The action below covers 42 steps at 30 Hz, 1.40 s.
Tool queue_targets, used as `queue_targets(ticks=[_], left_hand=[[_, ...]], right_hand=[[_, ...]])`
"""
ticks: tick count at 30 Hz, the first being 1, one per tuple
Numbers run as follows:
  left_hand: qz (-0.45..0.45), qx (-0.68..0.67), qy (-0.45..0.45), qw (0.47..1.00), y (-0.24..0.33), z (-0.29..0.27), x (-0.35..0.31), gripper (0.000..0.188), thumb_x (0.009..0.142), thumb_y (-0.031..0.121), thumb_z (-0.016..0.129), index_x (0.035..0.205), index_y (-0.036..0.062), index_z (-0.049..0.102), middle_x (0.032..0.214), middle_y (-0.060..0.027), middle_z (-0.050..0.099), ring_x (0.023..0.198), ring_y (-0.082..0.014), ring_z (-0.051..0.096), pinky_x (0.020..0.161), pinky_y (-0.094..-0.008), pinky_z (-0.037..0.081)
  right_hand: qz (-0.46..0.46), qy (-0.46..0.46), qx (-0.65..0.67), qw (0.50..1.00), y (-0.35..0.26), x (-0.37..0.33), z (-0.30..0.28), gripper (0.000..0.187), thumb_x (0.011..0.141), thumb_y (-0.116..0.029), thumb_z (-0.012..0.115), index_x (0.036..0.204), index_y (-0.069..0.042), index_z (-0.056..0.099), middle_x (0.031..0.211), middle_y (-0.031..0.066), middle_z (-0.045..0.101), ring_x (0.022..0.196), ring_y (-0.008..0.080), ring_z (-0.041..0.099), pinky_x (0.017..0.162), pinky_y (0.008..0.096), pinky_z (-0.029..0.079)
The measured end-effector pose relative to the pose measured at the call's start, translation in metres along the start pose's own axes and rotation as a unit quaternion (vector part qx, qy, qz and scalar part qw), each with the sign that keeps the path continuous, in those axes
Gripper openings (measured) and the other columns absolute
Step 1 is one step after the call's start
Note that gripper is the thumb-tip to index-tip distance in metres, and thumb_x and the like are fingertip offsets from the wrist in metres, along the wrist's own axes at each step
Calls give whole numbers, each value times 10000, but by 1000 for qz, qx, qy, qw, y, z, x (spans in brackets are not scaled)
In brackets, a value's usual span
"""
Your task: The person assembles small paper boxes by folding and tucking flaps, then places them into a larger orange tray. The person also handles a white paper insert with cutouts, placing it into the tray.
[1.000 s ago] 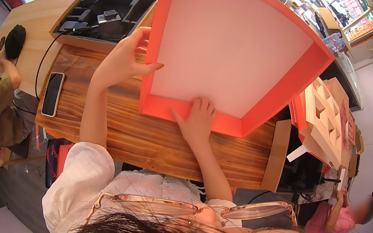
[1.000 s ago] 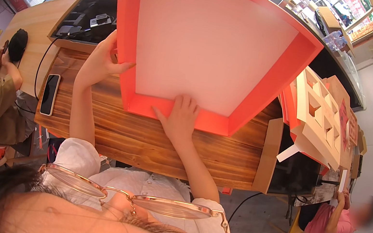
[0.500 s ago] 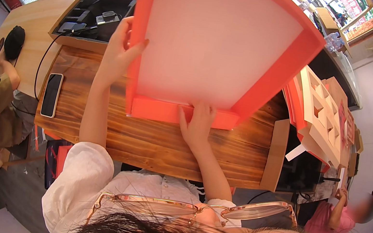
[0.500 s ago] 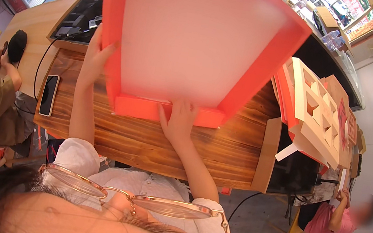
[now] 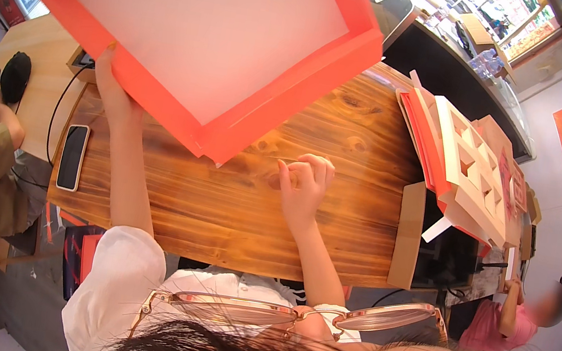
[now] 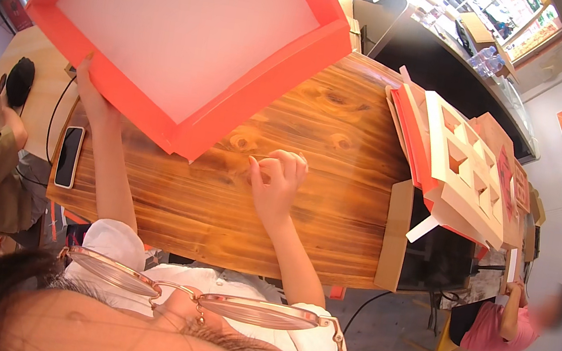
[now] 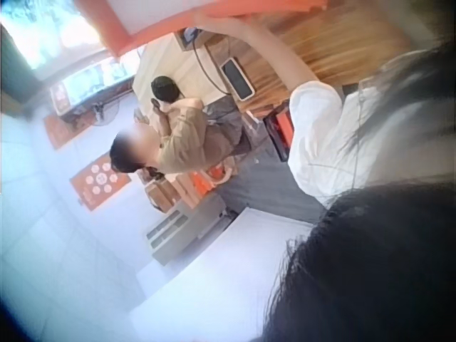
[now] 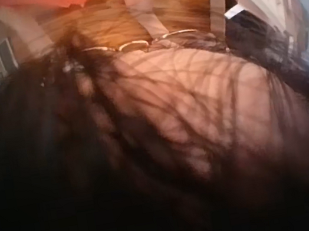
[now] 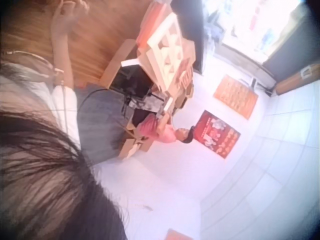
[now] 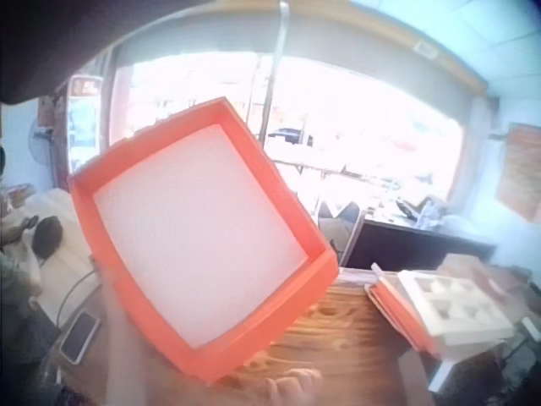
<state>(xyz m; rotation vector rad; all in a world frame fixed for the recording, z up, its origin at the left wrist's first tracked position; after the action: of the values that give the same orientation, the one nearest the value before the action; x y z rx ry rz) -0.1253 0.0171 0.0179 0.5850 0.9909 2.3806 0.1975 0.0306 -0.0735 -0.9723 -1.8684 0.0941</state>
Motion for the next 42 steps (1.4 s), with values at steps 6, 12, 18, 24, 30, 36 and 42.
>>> queue_targets(ticks=[6, 12, 18, 24, 30, 36, 42], left_hand=[[42, 18, -16, 999, 6, 5, -2, 411, 917, 273, 512, 1241, 28, 451, 1153, -86, 546, 1026, -201, 567, 798, -343, 510], [73, 98, -54, 991, -10, 37, -49, 527, 833, 50, 650, 1259, 55, 340, 1139, -73, 483, 1038, -168, 520, 823, -311, 471], [159, 168, -169, 958, -27, 53, -82, 675, 734, -48, 706, 1268, 66, 309, 1173, -78, 411, 1086, -178, 472, 900, -313, 426], [206, 229, -228, 924, -29, 62, -104, 723, 692, -31, 712, 1276, 60, 296, 1175, -81, 393, 1103, -190, 422, 938, -340, 378], [187, 257, -239, 917, -36, 52, -115, 813, 704, 23, 728, 1360, 43, 249, 1235, -98, 378, 1144, -201, 400, 970, -361, 353], [70, 144, -156, 975, -42, 31, -100, 849, 770, 18, 694, 1439, 45, 172, 1354, -118, 346, 1223, -211, 397, 981, -356, 384], [47, 103, -162, 980, -42, 40, -100, 663, 831, 134, 674, 1361, 52, 284, 1274, -107, 436, 1145, -226, 504, 879, -356, 513]], right_hand=[[135, 5, 132, 982, 23, -4, 5, 201, 810, -133, 673, 930, -54, 532, 953, 98, 539, 949, 273, 485, 871, 374, 385], [316, -8, 319, 893, 41, -13, 17, 218, 932, -186, 552, 1080, -47, 474, 1002, 58, 512, 944, 167, 489, 848, 291, 393], [354, 60, 334, 872, 52, -7, 6, 330, 972, -255, 509, 1209, -57, 394, 1038, 48, 507, 930, 128, 496, 844, 271, 407], [422, 78, 339, 837, 84, -7, 3, 525, 931, -249, 589, 1300, 7, 318, 1061, 74, 494, 893, 151, 536, 754, 273, 449], [410, 80, 335, 845, 86, -7, 6, 656, 889, -252, 650, 1354, 31, 283, 1066, 98, 513, 884, 165, 566, 742, 265, 472], [412, 60, 332, 846, 77, -2, 1, 683, 861, -262, 680, 1351, 25, 299, 1043, 93, 534, 859, 150, 567, 719, 263, 473], [416, 64, 322, 848, 83, -5, 5, 726, 844, -298, 699, 1356, 28, 300, 1019, 91, 551, 824, 150, 566, 708, 265, 469]])
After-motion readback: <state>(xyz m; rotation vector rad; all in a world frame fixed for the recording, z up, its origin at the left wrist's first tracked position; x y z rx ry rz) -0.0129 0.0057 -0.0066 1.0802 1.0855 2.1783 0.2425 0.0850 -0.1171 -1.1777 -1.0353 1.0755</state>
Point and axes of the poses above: each hand's wrist, its own x-axis towards the middle knuckle, its own z-axis out of the palm, y = z × x, the point moved 4 cm from there along x, towards the middle knuckle
